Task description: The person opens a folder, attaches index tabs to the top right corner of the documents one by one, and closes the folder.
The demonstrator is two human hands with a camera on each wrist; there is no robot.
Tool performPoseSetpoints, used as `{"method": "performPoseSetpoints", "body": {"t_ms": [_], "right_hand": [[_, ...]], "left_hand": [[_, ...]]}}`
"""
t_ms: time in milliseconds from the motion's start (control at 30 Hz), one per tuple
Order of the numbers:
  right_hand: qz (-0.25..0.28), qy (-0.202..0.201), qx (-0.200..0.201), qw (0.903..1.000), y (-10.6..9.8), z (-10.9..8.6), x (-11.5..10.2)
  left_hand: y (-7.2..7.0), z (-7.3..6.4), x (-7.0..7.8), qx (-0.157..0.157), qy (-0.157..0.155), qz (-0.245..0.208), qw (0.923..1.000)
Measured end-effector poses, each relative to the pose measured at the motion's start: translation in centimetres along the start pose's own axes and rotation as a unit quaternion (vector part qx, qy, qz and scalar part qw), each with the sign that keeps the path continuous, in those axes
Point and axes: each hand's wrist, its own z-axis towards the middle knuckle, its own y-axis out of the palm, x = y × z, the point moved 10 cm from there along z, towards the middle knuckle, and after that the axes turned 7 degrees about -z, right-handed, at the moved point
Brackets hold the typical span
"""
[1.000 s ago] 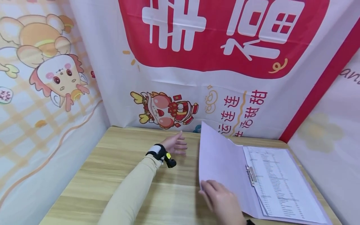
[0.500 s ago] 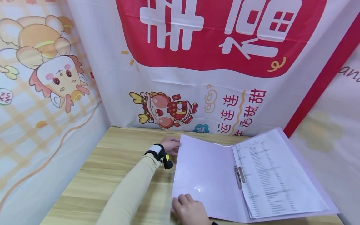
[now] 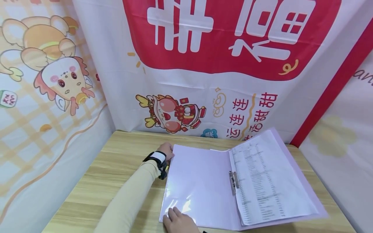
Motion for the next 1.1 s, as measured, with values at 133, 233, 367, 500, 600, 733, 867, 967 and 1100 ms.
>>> {"method": "performPoseSetpoints", "body": {"t_ms": [133,233,367,500,600,733,867,967,1100], "right_hand": [[0.019,-0.027,0.006,0.9994,0.4,0.2,-1.0],[0.013,-0.069,0.024,0.9973,0.4,0.6,-1.9],[0.075,-0.109,-0.062,0.9892,1.2,1.2,-2.7],[0.148,-0.089,-0.128,0.9767,0.7,1.3,-1.8],[0.158,-0.057,-0.108,0.98,-0.9,1.5,-0.2],[0.172,0.01,-0.067,0.9827,-3.2,1.3,2.9],[0.162,0.069,-0.016,0.9842,-5.3,0.5,7.0],[0.16,0.121,-0.008,0.9796,-6.0,-0.3,10.4],[0.178,0.206,-0.034,0.9616,-5.5,-1.5,15.3]], "left_hand": [[-0.4,0.1,-0.3,0.005,0.021,0.1,0.9948],[-0.9,0.1,-1.3,0.001,0.002,0.118,0.993],[-1.7,-0.1,-2.1,0.001,-0.014,0.126,0.9919],[-2.1,0.1,-2.6,0.007,-0.008,0.112,0.9936],[-2.2,0.5,-3.3,0.016,-0.011,0.104,0.9943],[-2.0,0.9,-3.8,0.02,-0.02,0.103,0.9943],[-1.7,0.8,-3.2,0.024,-0.001,0.112,0.9934],[-1.3,0.6,-2.6,0.031,0.021,0.14,0.9895],[-0.4,-0.1,-1.5,0.051,0.069,0.189,0.9782]]}}
